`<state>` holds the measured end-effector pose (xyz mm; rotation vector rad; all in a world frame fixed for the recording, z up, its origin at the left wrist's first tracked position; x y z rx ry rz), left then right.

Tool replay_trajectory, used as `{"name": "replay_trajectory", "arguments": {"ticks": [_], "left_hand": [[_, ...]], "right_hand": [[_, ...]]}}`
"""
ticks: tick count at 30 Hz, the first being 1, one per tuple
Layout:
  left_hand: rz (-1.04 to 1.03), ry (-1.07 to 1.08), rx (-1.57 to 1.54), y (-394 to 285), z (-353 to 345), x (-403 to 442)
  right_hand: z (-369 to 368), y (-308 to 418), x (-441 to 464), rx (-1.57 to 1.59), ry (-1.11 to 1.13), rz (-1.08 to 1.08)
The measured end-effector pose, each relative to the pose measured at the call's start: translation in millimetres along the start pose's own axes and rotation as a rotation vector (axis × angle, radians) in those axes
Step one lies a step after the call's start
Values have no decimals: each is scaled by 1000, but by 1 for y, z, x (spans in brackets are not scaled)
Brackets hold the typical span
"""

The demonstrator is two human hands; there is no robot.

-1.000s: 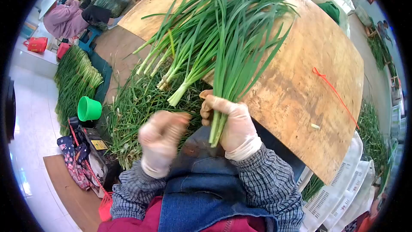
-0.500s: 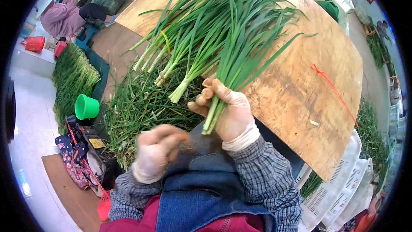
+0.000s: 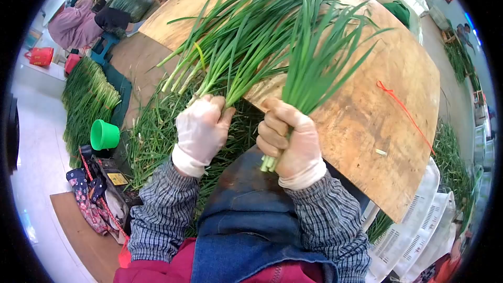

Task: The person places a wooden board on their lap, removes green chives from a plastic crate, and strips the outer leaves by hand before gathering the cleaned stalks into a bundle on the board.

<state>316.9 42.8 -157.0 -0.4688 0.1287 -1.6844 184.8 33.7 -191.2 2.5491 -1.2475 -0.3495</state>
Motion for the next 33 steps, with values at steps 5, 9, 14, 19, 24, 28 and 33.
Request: {"name": "replay_trajectory", "arguments": {"ticks": [5, 9, 14, 19, 24, 28, 33], "left_hand": [[419, 351, -966, 13, -21, -21], [392, 473, -1059, 7, -30, -30], [404, 197, -1081, 5, -26, -25], [159, -183, -608, 2, 4, -37], [447, -715, -810, 46, 42, -107], [449, -435, 51, 104, 46, -153], [211, -238, -164, 34, 46, -102]], "right_hand": [[27, -22, -2, -205, -433, -82], [23, -25, 5, -256, -384, -46], [26, -28, 8, -248, -389, 8], [26, -29, 9, -146, -357, 23], [22, -26, 10, -27, -266, 9], [16, -25, 11, 55, -130, 16], [17, -35, 10, -88, -205, 11]]}}
Point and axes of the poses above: each hand's wrist, its own x-axis towards the middle knuckle, its own z-axis out of the back of the hand, y = z × x, the point moved 7 cm from there along x, towards the middle knuckle, and after that the axes turned 10 degrees about y, right-handed, at the moved point
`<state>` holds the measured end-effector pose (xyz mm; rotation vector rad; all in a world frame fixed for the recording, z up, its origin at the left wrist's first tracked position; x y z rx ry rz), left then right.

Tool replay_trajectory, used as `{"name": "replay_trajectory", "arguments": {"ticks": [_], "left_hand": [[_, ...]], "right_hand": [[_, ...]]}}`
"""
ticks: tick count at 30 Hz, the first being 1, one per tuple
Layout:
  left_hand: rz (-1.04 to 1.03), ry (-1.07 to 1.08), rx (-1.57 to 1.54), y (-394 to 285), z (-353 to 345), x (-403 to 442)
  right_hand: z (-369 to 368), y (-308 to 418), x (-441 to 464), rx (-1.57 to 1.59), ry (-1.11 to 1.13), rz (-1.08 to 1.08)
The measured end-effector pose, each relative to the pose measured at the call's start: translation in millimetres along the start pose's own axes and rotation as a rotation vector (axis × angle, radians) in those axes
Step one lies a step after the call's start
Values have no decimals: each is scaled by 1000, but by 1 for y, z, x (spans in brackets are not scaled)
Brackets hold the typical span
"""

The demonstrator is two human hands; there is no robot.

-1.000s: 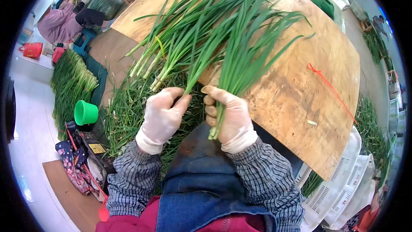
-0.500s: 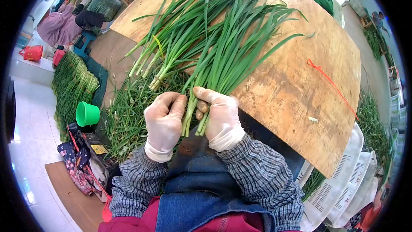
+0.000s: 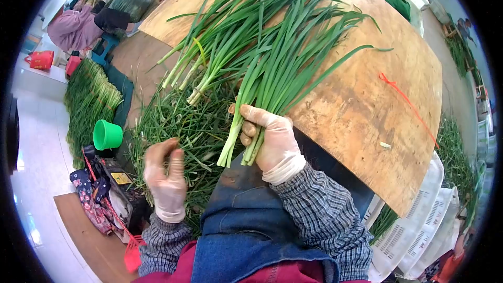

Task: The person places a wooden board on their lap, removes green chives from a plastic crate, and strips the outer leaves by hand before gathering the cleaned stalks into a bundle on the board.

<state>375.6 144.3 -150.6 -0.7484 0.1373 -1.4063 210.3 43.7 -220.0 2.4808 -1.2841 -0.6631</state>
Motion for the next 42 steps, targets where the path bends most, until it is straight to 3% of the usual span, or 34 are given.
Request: {"name": "replay_trajectory", "arguments": {"ticks": [2, 3, 6, 9, 19, 28, 38, 42], "left_hand": [[78, 213, -394, -27, -25, 15], [24, 255, -417, -42, -32, 24], [140, 435, -569, -45, -61, 33], [360, 478, -814, -29, -72, 28], [520, 808, -991, -35, -78, 27], [566, 770, -1137, -27, -81, 23], [636, 941, -1179, -31, -78, 12], [492, 889, -1044, -29, -80, 19]], "right_hand": [[1, -2, -3, -102, -75, -13], [1, -1, -6, -161, -130, -12], [1, 7, -9, -275, -202, 65], [-4, 15, -16, -364, -204, 22], [-4, 27, -19, -520, -267, 92], [2, 20, -19, -391, -241, 31], [0, 20, -20, -380, -250, 58], [1, 18, -20, -305, -218, 38]]}}
Point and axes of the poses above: each hand's wrist, its own x-axis towards the middle knuckle, its own z-axis out of the back of the hand, y = z × x, the point moved 7 cm from there along x, towards the middle knuckle, and after that the axes turned 10 degrees about y, right-handed, at the moved point
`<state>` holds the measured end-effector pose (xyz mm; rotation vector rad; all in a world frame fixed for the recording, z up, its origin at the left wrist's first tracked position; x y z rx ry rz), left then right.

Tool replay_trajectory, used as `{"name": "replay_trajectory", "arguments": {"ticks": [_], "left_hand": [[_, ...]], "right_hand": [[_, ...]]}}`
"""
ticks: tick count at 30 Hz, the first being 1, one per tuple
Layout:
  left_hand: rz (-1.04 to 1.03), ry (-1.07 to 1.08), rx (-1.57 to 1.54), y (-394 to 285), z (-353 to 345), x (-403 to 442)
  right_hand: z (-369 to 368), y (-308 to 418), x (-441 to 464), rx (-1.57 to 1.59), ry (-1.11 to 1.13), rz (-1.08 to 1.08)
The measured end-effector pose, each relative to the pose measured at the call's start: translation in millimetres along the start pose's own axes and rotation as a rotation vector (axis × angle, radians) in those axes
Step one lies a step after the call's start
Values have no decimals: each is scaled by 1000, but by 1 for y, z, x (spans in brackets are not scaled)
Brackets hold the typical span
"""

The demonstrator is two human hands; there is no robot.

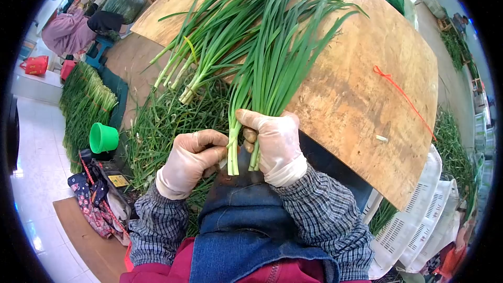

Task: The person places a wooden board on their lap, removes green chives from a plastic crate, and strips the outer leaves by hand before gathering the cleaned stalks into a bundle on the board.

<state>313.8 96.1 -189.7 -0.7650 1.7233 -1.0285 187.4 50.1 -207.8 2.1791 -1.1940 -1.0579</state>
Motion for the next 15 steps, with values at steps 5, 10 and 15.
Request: {"name": "replay_trajectory", "arguments": {"ticks": [5, 10, 15], "left_hand": [[-662, -398, 797, -43, 1, 11], [-669, -463, 595, -44, 12, 34], [-680, -591, 346, -53, 32, 2]], "right_hand": [[-1, 1, -3, 6, 25, -16], [-6, -4, -11, 38, 27, -27], [4, -3, -10, -19, 46, -69]]}}
Point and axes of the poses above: each hand's wrist, its own x-axis towards the middle knuckle, its own z-axis out of the back of the hand, y = z × x, the point moved 7 cm from there along x, towards the middle knuckle, and after that the axes turned 10 degrees about y, right-handed, at the moved point
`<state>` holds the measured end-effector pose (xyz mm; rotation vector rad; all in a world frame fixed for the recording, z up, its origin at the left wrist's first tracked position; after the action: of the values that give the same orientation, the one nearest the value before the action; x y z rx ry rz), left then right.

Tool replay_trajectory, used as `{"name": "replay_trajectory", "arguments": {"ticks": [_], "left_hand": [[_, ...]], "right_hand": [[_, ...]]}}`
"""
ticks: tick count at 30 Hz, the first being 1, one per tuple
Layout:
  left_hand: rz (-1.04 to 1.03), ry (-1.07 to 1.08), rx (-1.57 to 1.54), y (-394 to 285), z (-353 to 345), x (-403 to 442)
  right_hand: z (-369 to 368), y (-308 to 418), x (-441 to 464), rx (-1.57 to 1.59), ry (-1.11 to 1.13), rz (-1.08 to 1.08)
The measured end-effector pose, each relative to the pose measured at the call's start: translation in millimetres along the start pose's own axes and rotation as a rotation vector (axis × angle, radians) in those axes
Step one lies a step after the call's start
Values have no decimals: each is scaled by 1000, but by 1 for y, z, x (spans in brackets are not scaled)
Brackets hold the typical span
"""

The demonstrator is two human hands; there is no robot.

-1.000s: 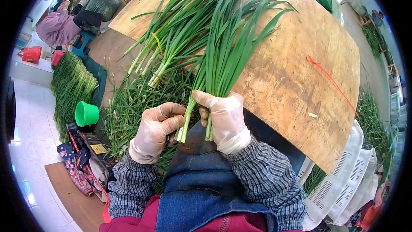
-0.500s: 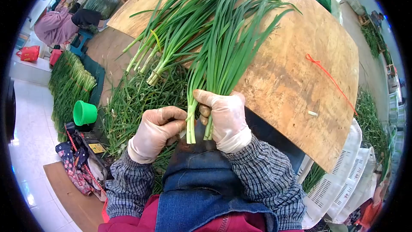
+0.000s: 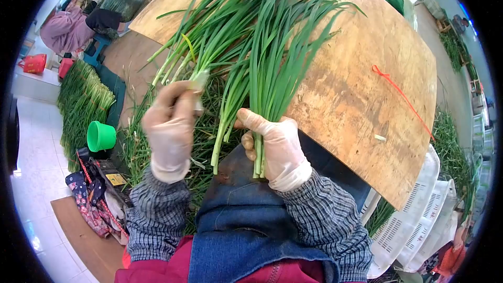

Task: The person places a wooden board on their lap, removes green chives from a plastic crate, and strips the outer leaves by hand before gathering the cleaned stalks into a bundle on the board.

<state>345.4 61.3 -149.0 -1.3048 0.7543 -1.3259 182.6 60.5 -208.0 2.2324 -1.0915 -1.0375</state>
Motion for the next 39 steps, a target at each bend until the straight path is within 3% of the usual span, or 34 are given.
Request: {"name": "replay_trajectory", "arguments": {"ticks": [1, 2, 3, 4, 7, 9, 11, 13, 15, 16, 19, 20, 21, 23, 25, 26, 27, 29, 31, 32, 35, 36, 37, 39], "left_hand": [[59, -102, -34, -6, 15, -8], [-13, -201, 56, -12, 36, -16], [29, -334, 238, -14, 61, -29], [-76, -405, 530, -7, 89, -40], [-203, -235, 1323, -16, 88, -53], [-142, 1, 999, 5, 67, -62], [264, 263, 427, 32, 31, -63], [503, 412, -29, 51, -6, -67], [784, 379, -370, 50, -27, -75], [682, 317, -309, 42, -27, -72], [-299, 152, 521, -28, -34, -58], [-384, 199, 629, -43, -45, -60], [-374, 352, 789, -42, -61, -63], [-354, 473, 595, -53, -67, -53], [-296, 470, 113, -38, -44, -42], [-287, 265, 115, -34, -27, -35], [57, 138, 147, -9, -16, -34], [19, 48, 575, 20, -22, -22], [35, 97, 850, 48, -45, -12], [331, 343, 651, 64, -56, -1], [537, 486, -157, 70, -77, -10], [326, 300, 0, 56, -64, -14], [203, 243, 72, 44, -44, -27], [96, 62, 191, 29, 20, -51]], "right_hand": [[0, 0, 0, -8, 3, 0], [3, -1, 0, -1, -24, -12], [5, 0, 0, -16, -41, -8], [8, 2, 0, -30, -58, -5], [11, 3, 1, -4, -49, -4], [6, 4, 1, -20, -43, 2], [5, 4, 2, -15, -39, 0], [4, 6, -1, -5, -42, 3], [3, 8, -1, -60, -21, 11], [3, 8, -1, -73, -23, 9], [-2, 6, -2, -55, 41, 3], [-5, 4, -1, -1, 70, 33], [-8, 3, -2, 53, 98, 65], [-6, 8, -7, 81, 139, -12], [5, 10, -9, 116, 128, -41], [8, 10, -11, 112, 68, -101], [10, 9, -11, 142, 83, -116], [14, 5, -9, 199, 115, -150], [8, 5, -8, 211, 132, -157], [6, 5, -7, 238, 184, -159], [-11, 21, -12, 282, 296, -75], [-21, 36, -21, 297, 369, 1], [-29, 50, -29, 317, 438, 75], [-44, 78, -39, 417, 673, 197]]}}
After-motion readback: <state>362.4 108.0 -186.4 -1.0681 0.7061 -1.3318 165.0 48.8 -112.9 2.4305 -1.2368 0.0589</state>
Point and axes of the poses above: each hand's wrist, its own x-axis towards the middle knuckle, its own z-axis out of the back of the hand, y = z × x, the point moved 7 cm from there along x, towards the middle knuckle, and after that the axes turned 10 degrees about y, right-handed, at the moved point
